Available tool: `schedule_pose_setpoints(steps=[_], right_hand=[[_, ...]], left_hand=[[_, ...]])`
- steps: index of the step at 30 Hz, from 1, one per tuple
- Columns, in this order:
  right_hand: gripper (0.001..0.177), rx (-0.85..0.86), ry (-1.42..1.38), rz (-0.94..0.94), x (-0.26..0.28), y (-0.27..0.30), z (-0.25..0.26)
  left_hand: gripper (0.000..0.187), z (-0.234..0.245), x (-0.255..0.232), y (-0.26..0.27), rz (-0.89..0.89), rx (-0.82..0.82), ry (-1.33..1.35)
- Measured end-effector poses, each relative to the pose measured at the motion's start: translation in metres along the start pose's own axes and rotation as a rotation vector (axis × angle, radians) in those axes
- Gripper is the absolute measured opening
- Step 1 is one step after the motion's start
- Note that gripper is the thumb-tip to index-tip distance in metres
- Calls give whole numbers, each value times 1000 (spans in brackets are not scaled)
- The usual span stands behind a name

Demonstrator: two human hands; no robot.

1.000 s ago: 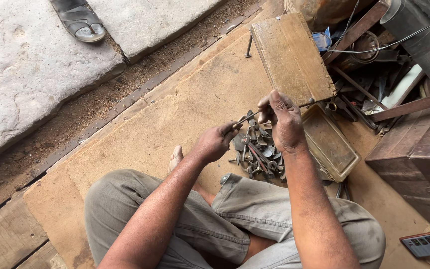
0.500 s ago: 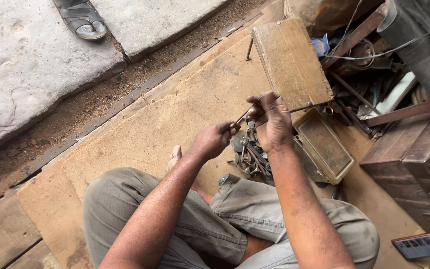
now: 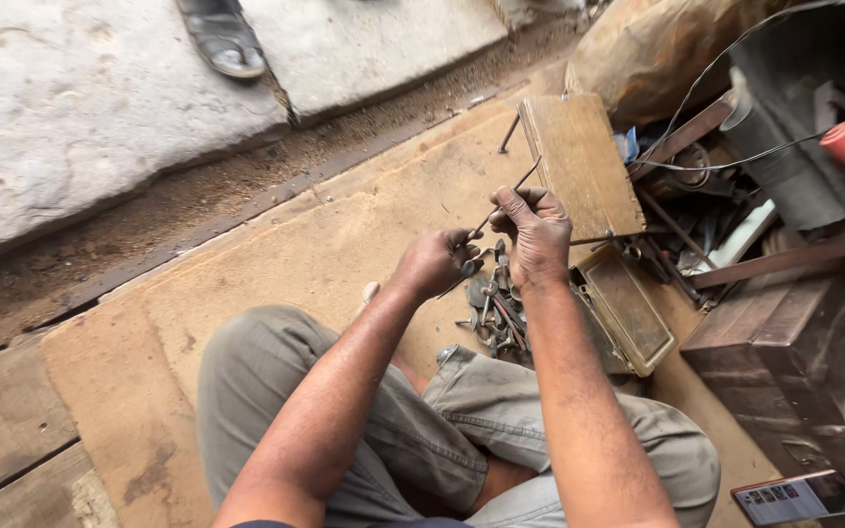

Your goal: The person picks through a pile of metal parts, selects small circular discs and fasteners, and uses an L-shaped hex key and a wrench to assemble or tighten them by hand.

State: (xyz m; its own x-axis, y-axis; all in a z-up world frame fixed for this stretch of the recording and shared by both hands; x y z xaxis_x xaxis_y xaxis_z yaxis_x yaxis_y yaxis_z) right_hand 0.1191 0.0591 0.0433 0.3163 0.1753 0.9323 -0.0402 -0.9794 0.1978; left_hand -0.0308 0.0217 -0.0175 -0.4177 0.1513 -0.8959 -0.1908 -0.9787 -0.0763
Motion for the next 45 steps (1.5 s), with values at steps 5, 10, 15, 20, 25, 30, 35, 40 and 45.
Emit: schedule_pose_setpoints(steps=[5, 10, 15, 20, 25, 30, 35, 40, 45], right_hand=[[11, 58, 179, 100, 15, 33, -19], [12, 155, 151, 108, 16, 69, -35], [15, 222, 106, 155, 41, 76, -36], [14, 254, 47, 83, 56, 59, -12], [13, 165, 3, -66, 13, 22, -6], [17, 115, 24, -132, -36, -17, -21], [16, 63, 141, -94, -65, -54, -43], [10, 72, 196, -37, -74, -70, -62], [8, 108, 243, -18, -65, -67, -63]], left_hand=[[30, 12, -6, 25, -21, -58, 167], [24, 41, -27, 64, -49, -86, -68], [27, 52, -48, 49, -46, -55, -194], [28, 47, -55, 18, -53, 38, -270], [30, 55, -23, 6, -26, 191, -343], [28, 60, 31, -1, 51, 127, -174], [26, 65, 61, -21, 141, 86, -161], [24, 73, 74, -31, 224, 46, -162], [21, 69, 80, -30, 245, 47, -133]])
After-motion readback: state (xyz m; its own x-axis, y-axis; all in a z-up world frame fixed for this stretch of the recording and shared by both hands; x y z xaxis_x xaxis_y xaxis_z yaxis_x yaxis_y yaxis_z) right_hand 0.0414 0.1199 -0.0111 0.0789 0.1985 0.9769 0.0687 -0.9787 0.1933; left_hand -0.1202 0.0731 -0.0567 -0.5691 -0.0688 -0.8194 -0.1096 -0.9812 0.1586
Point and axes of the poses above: each hand's wrist, its own y-axis away from the middle knuckle, its own z-axis out of the back of the hand, x = y × z, the point moved 1 cm from there along -y, towards the middle knuckle, and after that the axes turned 8 degrees about -z, right-handed, at the moved point
